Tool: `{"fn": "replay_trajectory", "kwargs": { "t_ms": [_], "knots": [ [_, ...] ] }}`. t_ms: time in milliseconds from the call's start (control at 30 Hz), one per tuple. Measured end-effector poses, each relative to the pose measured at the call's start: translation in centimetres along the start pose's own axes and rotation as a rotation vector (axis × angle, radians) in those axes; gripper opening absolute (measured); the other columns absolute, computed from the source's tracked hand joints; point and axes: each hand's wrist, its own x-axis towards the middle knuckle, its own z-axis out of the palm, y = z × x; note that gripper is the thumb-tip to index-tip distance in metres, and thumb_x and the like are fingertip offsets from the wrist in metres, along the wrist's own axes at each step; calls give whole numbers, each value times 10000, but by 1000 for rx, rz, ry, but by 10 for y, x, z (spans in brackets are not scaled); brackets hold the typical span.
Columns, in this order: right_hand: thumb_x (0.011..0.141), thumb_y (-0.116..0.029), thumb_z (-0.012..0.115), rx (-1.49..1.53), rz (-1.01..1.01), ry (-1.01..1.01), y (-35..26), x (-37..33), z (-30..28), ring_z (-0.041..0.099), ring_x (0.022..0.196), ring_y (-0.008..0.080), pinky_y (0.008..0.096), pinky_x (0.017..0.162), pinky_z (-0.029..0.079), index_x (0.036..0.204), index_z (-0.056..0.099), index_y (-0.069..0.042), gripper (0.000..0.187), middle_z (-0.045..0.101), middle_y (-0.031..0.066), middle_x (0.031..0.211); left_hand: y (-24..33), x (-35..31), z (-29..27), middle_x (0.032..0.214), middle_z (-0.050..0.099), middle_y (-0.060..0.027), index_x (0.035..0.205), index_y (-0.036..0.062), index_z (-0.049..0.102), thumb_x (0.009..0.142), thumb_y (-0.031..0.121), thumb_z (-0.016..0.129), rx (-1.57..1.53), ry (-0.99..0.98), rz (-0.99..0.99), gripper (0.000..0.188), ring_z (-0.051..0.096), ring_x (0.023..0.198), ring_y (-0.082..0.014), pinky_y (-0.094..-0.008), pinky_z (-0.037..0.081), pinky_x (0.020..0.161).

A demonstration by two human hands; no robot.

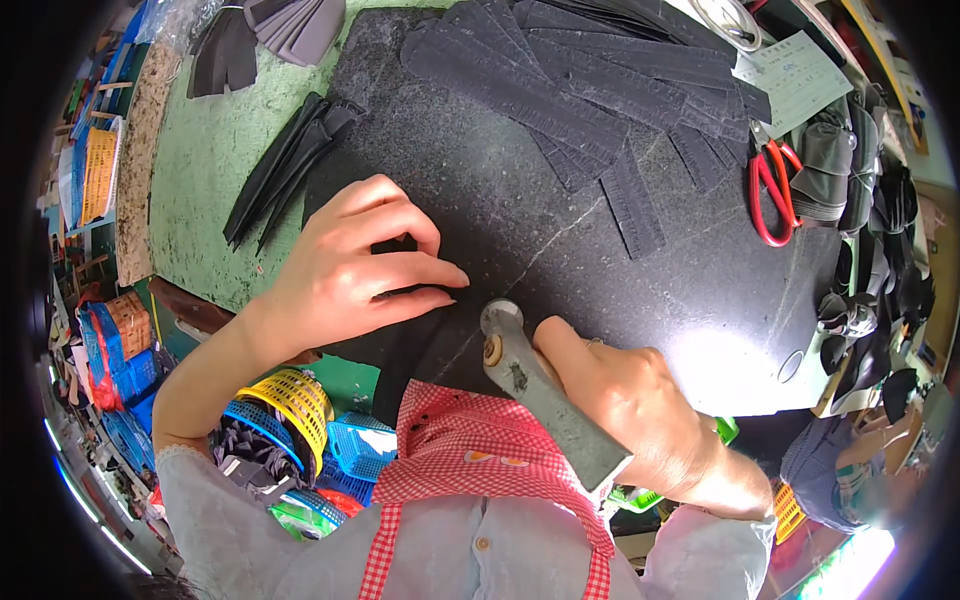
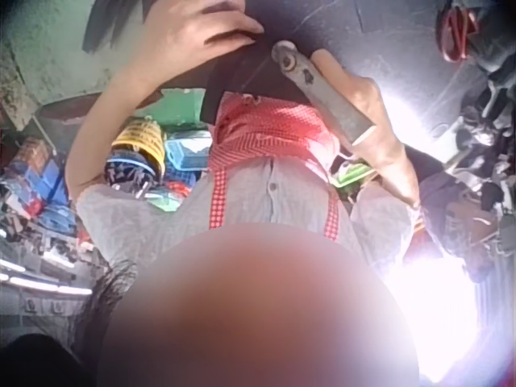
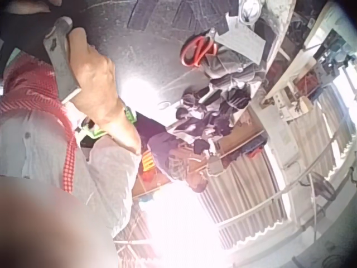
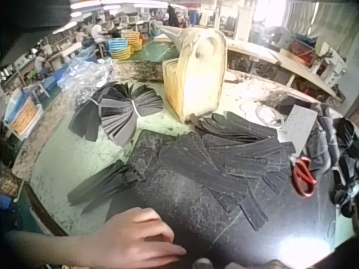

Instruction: Hammering and flattening black leather strips on a workbench as part of shoe component preparation.

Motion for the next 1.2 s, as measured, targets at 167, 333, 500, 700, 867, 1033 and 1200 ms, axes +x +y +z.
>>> {"fn": "replay_trajectory", "kwargs": {
  "t_ms": [167, 333, 500, 700, 867, 1033, 1200],
  "knots": [
    [968, -81, 748, -13, -14, 96, -4, 5, -6, 683, 632, 386, 421, 516, 478, 994, 581, -2, 187, 577, 168, 754, -9, -2, -2, 926, 673, 27, 920, 182, 793, 689, 190, 885, 145, 31, 282, 249, 624, 873, -221, -365, 518, 699],
    [963, -36, 719, -46, -79, 91, -10, 13, -1, 703, 647, 398, 439, 520, 489, 1025, 554, 10, 182, 604, 176, 764, -14, -4, 3, 945, 682, 16, 907, 188, 781, 718, 179, 866, 143, 55, 351, 207, 635, 914, -224, -371, 538, 744],
    [950, -90, 697, -91, -25, 99, -17, 16, 0, 703, 693, 411, 478, 557, 523, 1059, 537, -20, 206, 627, 188, 768, -9, -12, 7, 973, 672, 21, 939, 195, 793, 706, 205, 868, 206, 103, 310, 244, 624, 945, -225, -379, 531, 801],
    [986, -122, 647, -112, -26, 61, -17, 26, -6, 700, 713, 426, 515, 618, 551, 1062, 518, -31, 174, 636, 195, 738, -11, -24, 4, 972, 654, 40, 935, 202, 812, 633, 174, 885, 132, 110, 166, 313, 607, 977, -238, -411, 488, 821],
    [962, -131, 666, -130, 2, 35, -16, 24, 0, 700, 751, 439, 524, 636, 550, 1067, 514, -34, 209, 652, 205, 778, 0, -23, 0, 971, 653, 31, 931, 207, 807, 621, 194, 892, 137, 139, 14, 321, 604, 991, -250, -424, 475, 849],
    [1018, -143, 641, -196, -25, 130, -18, 32, 0, 703, 708, 412, 513, 597, 540, 1062, 523, -40, 162, 658, 203, 779, 4, -32, 6, 987, 658, 33, 939, 204, 795, 642, 201, 890, 179, 129, 60, 312, 602, 990, -254, -433, 473, 853],
    [1031, -156, 631, -187, -75, 70, -16, 32, 8, 694, 664, 399, 509, 595, 554, 1064, 530, -31, 164, 632, 179, 709, 15, -29, 1, 1042, 671, 38, 949, 225, 795, 684, 220, 901, 297, 176, -134, 285, 559, 1036, -262, -465, 407, 915]
  ]
}}
